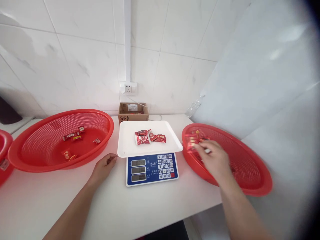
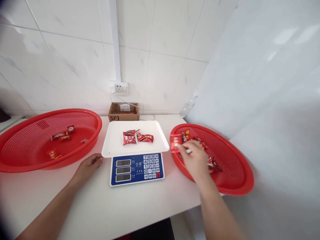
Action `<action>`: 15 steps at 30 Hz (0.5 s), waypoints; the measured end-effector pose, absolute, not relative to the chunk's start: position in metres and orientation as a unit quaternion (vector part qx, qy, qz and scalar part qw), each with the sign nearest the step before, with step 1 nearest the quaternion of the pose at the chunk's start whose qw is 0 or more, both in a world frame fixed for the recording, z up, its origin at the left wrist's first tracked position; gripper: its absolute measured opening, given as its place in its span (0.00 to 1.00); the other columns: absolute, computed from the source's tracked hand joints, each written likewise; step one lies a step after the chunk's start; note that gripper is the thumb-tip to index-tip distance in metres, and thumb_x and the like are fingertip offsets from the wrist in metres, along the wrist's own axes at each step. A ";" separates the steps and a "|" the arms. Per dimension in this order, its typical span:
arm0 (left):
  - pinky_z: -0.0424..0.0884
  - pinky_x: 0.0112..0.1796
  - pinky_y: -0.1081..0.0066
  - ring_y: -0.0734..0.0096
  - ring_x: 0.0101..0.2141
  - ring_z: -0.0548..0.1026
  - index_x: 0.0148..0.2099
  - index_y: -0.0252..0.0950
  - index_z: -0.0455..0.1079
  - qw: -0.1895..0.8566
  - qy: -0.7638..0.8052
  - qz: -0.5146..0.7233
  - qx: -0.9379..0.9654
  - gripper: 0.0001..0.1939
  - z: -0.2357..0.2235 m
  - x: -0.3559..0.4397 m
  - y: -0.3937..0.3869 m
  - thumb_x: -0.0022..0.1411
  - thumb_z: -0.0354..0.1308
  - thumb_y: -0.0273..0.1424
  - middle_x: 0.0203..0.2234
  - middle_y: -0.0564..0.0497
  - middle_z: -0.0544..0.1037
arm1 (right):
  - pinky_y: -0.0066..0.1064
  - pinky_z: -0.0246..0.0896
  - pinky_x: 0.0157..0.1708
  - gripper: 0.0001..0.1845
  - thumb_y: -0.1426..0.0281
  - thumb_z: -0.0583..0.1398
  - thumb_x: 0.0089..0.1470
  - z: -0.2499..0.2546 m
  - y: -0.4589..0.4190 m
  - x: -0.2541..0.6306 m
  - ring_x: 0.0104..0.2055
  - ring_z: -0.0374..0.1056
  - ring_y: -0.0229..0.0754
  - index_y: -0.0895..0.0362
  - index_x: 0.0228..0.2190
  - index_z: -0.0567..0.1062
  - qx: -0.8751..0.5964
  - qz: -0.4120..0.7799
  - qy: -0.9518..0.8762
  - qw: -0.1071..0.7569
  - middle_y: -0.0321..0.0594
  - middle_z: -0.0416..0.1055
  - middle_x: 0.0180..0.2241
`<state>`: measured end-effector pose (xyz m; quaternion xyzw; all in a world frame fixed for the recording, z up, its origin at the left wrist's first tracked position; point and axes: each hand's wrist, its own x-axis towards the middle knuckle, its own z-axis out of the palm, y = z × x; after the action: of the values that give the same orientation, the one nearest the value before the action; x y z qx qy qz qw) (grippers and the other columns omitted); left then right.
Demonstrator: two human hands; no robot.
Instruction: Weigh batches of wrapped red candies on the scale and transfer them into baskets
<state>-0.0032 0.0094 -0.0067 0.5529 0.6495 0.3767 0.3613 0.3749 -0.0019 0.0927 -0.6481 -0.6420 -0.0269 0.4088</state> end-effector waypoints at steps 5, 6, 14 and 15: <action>0.66 0.32 0.72 0.68 0.31 0.70 0.37 0.39 0.69 0.356 0.644 0.392 0.553 0.16 -0.010 -0.004 0.009 0.53 0.51 0.44 0.29 0.53 0.74 | 0.28 0.59 0.32 0.11 0.62 0.56 0.52 0.083 0.030 0.304 0.32 0.67 0.38 0.55 0.26 0.73 -0.567 0.060 -0.727 0.383 0.38 0.69 0.32; 0.66 0.32 0.72 0.68 0.31 0.71 0.37 0.39 0.69 0.354 0.644 0.393 0.553 0.16 -0.010 -0.004 0.009 0.53 0.51 0.44 0.29 0.53 0.74 | 0.28 0.60 0.31 0.11 0.61 0.56 0.52 0.083 0.033 0.297 0.32 0.67 0.38 0.55 0.27 0.74 -0.561 0.067 -0.730 0.384 0.38 0.69 0.32; 0.66 0.34 0.72 0.68 0.33 0.71 0.36 0.40 0.68 0.358 0.639 0.392 0.557 0.14 -0.011 -0.004 0.010 0.54 0.51 0.43 0.31 0.54 0.75 | 0.33 0.61 0.37 0.14 0.59 0.54 0.52 0.087 0.005 0.325 0.35 0.67 0.42 0.56 0.31 0.74 -0.571 0.060 -0.675 0.463 0.41 0.71 0.33; 0.66 0.34 0.72 0.68 0.33 0.71 0.36 0.40 0.68 0.360 0.639 0.391 0.556 0.14 -0.011 -0.004 0.010 0.54 0.50 0.43 0.31 0.54 0.75 | 0.33 0.62 0.36 0.15 0.58 0.54 0.52 0.087 -0.003 0.335 0.35 0.67 0.42 0.55 0.31 0.74 -0.592 0.061 -0.658 0.461 0.41 0.72 0.33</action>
<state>-0.0042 0.0101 -0.0107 0.5564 0.6387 0.3912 0.3598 0.3347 -0.0032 0.0868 -0.5921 -0.6584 0.0612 0.4607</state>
